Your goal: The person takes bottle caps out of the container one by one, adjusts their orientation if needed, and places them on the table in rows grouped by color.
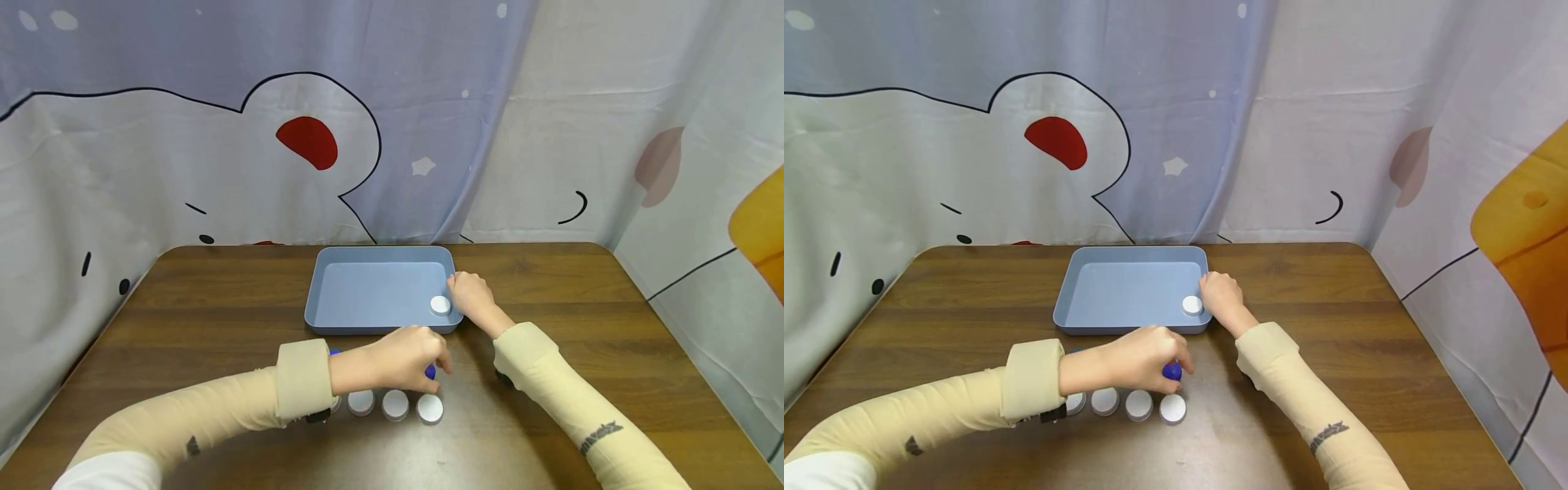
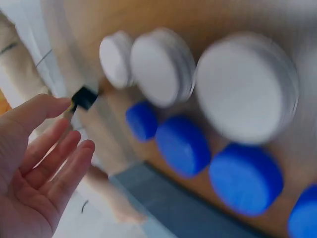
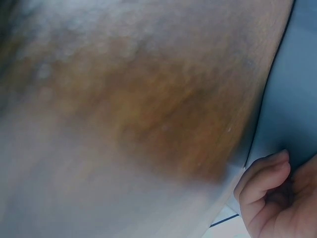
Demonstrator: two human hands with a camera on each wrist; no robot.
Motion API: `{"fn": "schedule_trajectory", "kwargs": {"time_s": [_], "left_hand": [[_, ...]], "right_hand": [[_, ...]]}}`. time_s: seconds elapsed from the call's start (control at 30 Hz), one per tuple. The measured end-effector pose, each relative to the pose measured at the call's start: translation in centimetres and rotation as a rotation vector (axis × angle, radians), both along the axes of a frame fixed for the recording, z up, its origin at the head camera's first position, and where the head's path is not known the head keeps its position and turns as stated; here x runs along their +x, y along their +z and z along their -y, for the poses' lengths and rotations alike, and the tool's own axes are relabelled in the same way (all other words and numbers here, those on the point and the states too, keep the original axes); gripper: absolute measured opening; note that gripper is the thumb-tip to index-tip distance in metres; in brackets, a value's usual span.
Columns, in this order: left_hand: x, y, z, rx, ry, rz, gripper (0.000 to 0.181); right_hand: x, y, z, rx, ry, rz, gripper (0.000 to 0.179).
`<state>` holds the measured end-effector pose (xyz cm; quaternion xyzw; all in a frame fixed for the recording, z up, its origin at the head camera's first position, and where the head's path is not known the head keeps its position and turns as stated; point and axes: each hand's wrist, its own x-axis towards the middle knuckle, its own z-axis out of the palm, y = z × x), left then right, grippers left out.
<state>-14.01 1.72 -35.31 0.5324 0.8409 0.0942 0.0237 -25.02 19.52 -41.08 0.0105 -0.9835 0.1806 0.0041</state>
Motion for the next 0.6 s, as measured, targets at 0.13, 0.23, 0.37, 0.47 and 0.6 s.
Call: {"fn": "schedule_trajectory", "kwargs": {"time_s": [0.13, 0.23, 0.37, 0.47, 0.6], "left_hand": [[-1.6, 1.6, 0.0, 0.054, 0.023, 0.019, 0.019], [-3.1, 2.4, -0.1, 0.074, 0.056, 0.017, 0.019], [-5.2, 2.7, -0.2, 0.058, 0.101, -0.002, 0.020], [-6.7, 2.7, -0.4, 0.037, 0.133, -0.006, 0.021], [-8.4, 2.6, -0.7, 0.013, 0.184, 0.024, 0.023]], "right_hand": [[0.0, 0.0, 0.0, 0.010, 0.004, 0.011, 0.039], [-0.1, 0.1, 0.0, 0.012, 0.008, 0.014, 0.039], [0.0, 0.1, 0.0, 0.006, 0.011, 0.012, 0.039], [0.0, 0.2, 0.1, 0.003, 0.003, 0.012, 0.040], [0.1, 0.2, 0.1, 0.004, -0.003, 0.013, 0.039]]}}
